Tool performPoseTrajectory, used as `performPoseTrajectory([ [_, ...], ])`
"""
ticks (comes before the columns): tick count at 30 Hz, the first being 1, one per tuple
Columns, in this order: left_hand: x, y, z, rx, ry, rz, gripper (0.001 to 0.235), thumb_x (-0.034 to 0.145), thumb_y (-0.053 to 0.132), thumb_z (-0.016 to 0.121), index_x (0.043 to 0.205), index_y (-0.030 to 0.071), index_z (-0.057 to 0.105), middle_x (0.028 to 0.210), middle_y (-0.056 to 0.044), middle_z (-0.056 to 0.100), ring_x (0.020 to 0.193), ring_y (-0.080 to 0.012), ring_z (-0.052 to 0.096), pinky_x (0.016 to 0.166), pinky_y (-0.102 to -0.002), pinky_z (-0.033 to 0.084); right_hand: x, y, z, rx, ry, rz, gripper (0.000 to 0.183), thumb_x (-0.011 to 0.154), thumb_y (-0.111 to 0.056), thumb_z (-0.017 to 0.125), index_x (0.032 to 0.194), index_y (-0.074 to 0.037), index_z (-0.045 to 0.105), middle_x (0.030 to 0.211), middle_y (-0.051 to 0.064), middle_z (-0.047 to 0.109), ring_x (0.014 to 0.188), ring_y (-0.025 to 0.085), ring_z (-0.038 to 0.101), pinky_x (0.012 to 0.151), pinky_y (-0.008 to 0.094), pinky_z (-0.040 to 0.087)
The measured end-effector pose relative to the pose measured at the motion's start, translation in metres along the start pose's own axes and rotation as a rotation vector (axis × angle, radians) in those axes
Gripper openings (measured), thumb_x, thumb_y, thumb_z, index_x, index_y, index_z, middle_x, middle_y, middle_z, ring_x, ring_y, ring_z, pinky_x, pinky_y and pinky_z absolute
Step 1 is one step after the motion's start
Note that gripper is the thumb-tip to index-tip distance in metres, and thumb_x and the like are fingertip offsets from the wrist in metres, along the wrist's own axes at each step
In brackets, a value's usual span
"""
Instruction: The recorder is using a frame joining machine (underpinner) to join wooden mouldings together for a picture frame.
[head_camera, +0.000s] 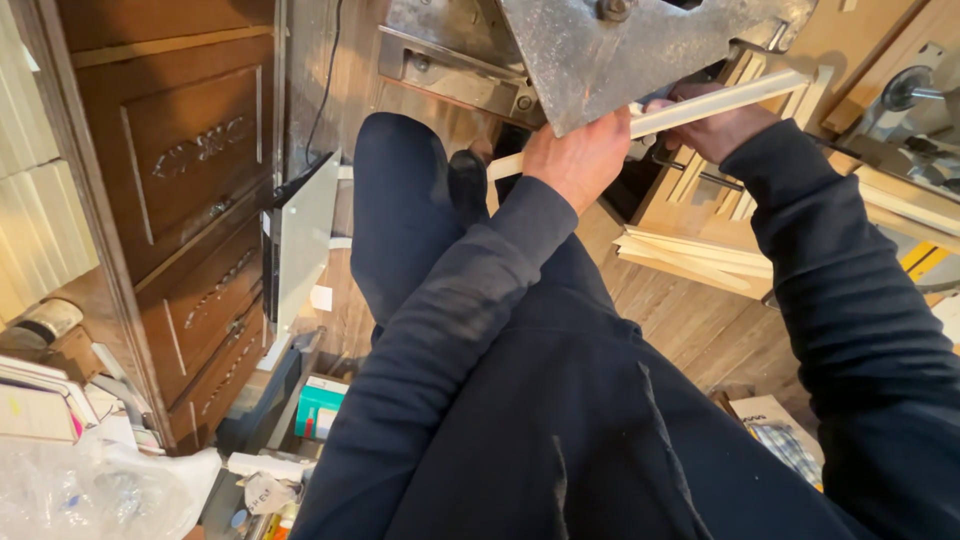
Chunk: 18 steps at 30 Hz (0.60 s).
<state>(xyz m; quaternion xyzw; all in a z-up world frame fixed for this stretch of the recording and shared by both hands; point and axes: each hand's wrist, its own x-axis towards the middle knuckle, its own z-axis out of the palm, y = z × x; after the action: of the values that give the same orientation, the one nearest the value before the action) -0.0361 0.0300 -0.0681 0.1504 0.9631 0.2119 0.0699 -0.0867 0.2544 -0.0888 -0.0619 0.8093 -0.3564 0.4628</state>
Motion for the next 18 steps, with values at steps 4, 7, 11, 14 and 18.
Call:
performPoseTrajectory([
  [4,0.0,-0.001,0.002,-0.019,0.041,-0.004,0.019,0.086,0.015,0.062,0.1,0.008,0.073,0.092,-0.012,0.071,0.083,-0.0304,0.073,0.065,-0.04,0.061,0.001,0.001,-0.001,0.062,-0.012,0.02,0.038,0.109,-0.036,0.055,0.113,-0.002,0.069,0.087,0.011,0.073,0.077,0.021,0.071,0.07,0.034,0.055],
  [7,-0.001,0.001,-0.006,-0.04,-0.128,-0.031,0.019,0.091,0.014,0.06,0.104,0.008,0.073,0.09,-0.011,0.071,0.078,-0.0302,0.073,0.062,-0.042,0.06,-0.002,-0.001,0.002,-0.001,-0.02,0.022,0.038,0.11,-0.037,0.054,0.114,-0.002,0.07,0.088,0.012,0.074,0.078,0.021,0.072,0.071,0.035,0.056],
  [11,0.001,-0.002,0.004,0.011,-0.092,-0.008,0.017,0.092,0.015,0.061,0.102,0.008,0.073,0.091,-0.01,0.071,0.082,-0.029,0.073,0.064,-0.04,0.06,0.002,-0.003,-0.002,-0.017,-0.002,0.029,0.039,0.11,-0.038,0.053,0.114,-0.003,0.071,0.086,0.011,0.074,0.078,0.021,0.072,0.072,0.035,0.056],
  [14,-0.003,0.0,0.008,0.051,0.043,0.019,0.018,0.087,0.016,0.062,0.1,0.008,0.073,0.092,-0.01,0.07,0.084,-0.028,0.074,0.066,-0.038,0.061,0.002,0.003,0.0,0.035,-0.025,0.03,0.039,0.109,-0.038,0.053,0.113,-0.003,0.07,0.085,0.011,0.074,0.077,0.021,0.072,0.071,0.035,0.056],
  [18,-0.001,0.0,0.011,0.094,0.053,0.037,0.018,0.088,0.015,0.062,0.101,0.007,0.072,0.089,-0.008,0.07,0.082,-0.0273,0.074,0.066,-0.037,0.061,0.008,0.015,0.001,-0.013,-0.033,0.021,0.043,0.11,-0.04,0.055,0.108,0.0,0.07,0.084,0.012,0.073,0.076,0.022,0.073,0.07,0.036,0.056],
])
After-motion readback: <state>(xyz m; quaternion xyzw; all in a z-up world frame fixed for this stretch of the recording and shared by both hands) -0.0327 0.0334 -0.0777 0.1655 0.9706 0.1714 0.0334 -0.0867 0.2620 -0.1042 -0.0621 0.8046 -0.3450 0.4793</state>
